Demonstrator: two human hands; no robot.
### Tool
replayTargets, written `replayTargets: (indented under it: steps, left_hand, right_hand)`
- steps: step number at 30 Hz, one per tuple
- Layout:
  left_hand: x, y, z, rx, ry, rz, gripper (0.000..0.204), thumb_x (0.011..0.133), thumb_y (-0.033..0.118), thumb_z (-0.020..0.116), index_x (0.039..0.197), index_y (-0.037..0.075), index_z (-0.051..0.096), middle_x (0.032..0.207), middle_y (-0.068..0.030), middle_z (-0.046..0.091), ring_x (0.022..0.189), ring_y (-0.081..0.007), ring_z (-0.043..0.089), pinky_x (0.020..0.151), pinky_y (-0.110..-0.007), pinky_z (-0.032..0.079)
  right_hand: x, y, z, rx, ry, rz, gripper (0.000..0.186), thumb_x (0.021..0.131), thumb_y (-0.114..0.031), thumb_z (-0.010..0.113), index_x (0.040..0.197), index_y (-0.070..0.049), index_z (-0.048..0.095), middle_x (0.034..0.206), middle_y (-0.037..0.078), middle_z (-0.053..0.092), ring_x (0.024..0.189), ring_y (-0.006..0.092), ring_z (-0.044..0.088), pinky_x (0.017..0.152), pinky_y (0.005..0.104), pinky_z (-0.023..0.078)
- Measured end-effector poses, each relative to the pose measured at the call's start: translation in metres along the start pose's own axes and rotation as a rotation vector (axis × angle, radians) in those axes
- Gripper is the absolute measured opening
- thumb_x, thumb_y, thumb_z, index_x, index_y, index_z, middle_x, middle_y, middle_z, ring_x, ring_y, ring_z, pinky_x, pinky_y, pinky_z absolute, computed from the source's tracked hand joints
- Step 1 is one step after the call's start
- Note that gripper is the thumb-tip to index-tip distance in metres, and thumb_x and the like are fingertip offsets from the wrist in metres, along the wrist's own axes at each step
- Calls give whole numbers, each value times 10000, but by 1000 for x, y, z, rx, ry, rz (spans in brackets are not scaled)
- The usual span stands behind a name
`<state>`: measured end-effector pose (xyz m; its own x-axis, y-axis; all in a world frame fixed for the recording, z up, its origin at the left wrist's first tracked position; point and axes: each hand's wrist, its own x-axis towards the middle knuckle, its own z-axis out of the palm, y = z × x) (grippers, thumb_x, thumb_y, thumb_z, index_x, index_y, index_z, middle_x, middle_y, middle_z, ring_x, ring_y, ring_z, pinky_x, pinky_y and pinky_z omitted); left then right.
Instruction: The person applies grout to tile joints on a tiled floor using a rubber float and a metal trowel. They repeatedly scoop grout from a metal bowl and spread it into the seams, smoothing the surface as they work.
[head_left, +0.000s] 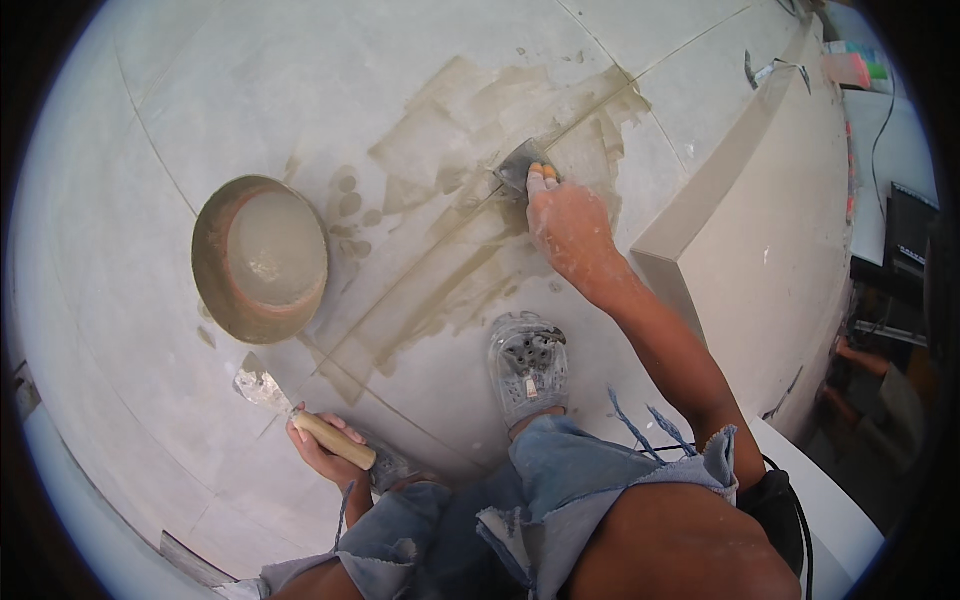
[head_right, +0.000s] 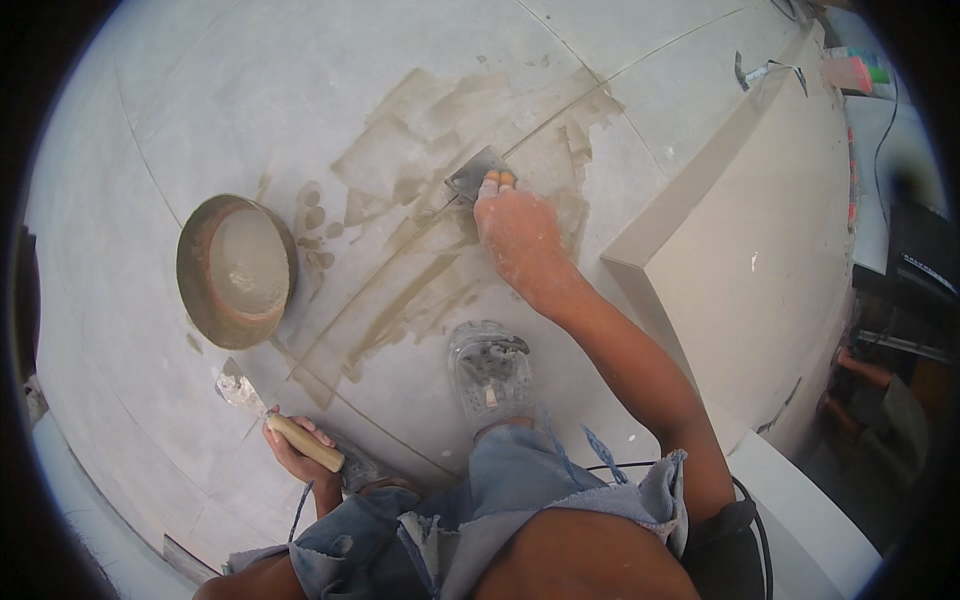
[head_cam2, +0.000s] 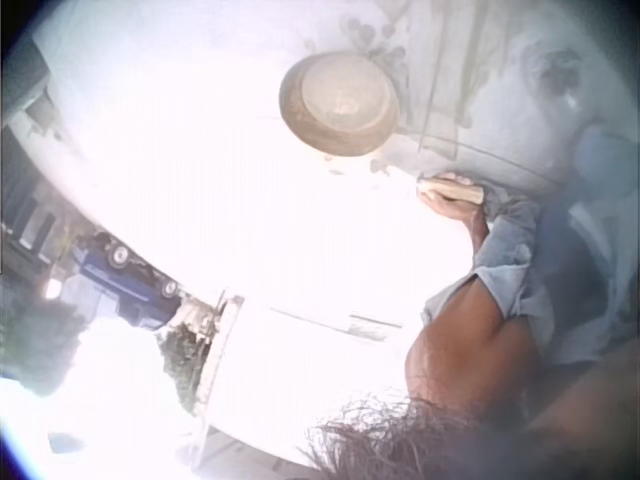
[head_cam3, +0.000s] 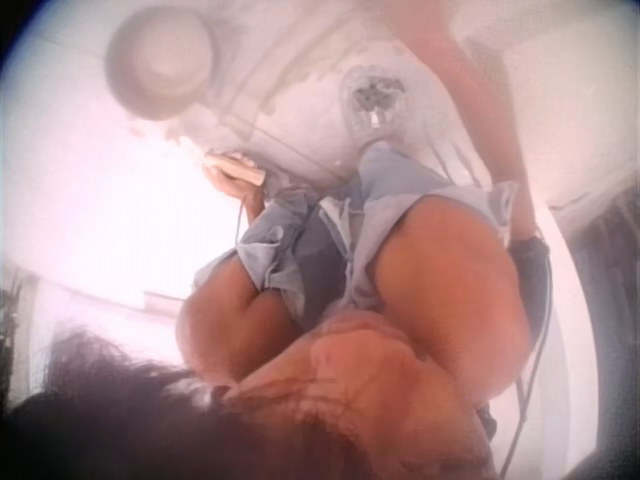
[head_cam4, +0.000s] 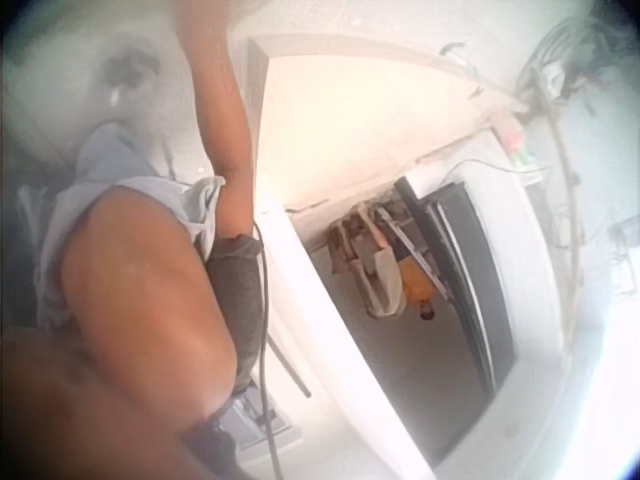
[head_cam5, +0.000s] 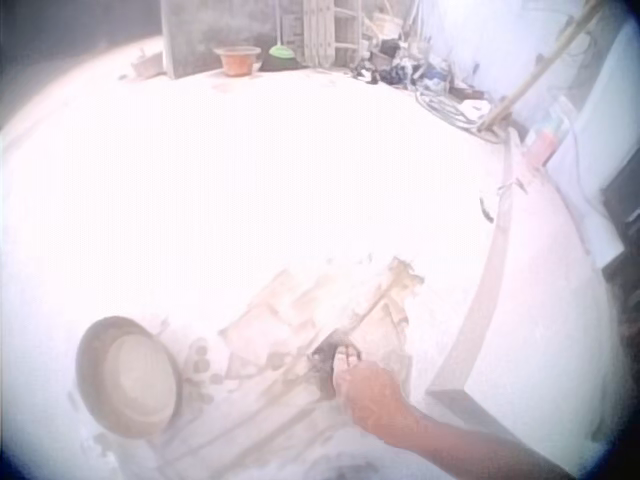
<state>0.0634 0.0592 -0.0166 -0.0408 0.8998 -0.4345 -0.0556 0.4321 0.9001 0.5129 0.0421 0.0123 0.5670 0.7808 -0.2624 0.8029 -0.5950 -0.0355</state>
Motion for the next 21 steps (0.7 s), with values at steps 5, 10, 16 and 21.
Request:
replayTargets:
  steps: [5, 10, 16, 21]
  left_hand:
    - [0, 0, -5, -16, 4, 2, 552, 1119, 443, 409, 1459, 8, 404, 798, -134, 595, 470, -182, 541, 409, -300, 483]
    - [-1, 1, 3, -40, -8, -13, 516, 1130, 419, 397, 1457, 19, 398, 805, -139, 592, 475, -187, 552, 406, -289, 488]
    - [3, -5, -7, -28, 9, -9, 569, 1105, 466, 427, 1458, 20, 413, 795, -135, 593, 480, -184, 540, 410, -306, 485]
    - [0, 4, 0, -22, -13, 9, 490, 1136, 416, 395, 1423, 20, 418, 791, -131, 581, 474, -178, 547, 397, -281, 493]
  right_hand:
    - [30, 32, -46, 151, 133, 103, 264, 951, -207, 640, 1091, -28, 774, 897, 252, 743, 875, 486, 721, 795, 571, 579]
    - [72, 100, -28, -42, 222, 297, 232, 948, -193, 624, 1048, -40, 768, 936, 235, 765, 905, 454, 739, 793, 575, 588]
    - [10, -3, 6, 77, 221, -193, 292, 977, -157, 616, 1211, -104, 782, 925, 205, 766, 876, 428, 723, 788, 553, 583]
    - [37, 37, -48, 85, 209, 205, 302, 985, -179, 641, 1246, -125, 783, 927, 223, 759, 895, 440, 719, 774, 548, 578]
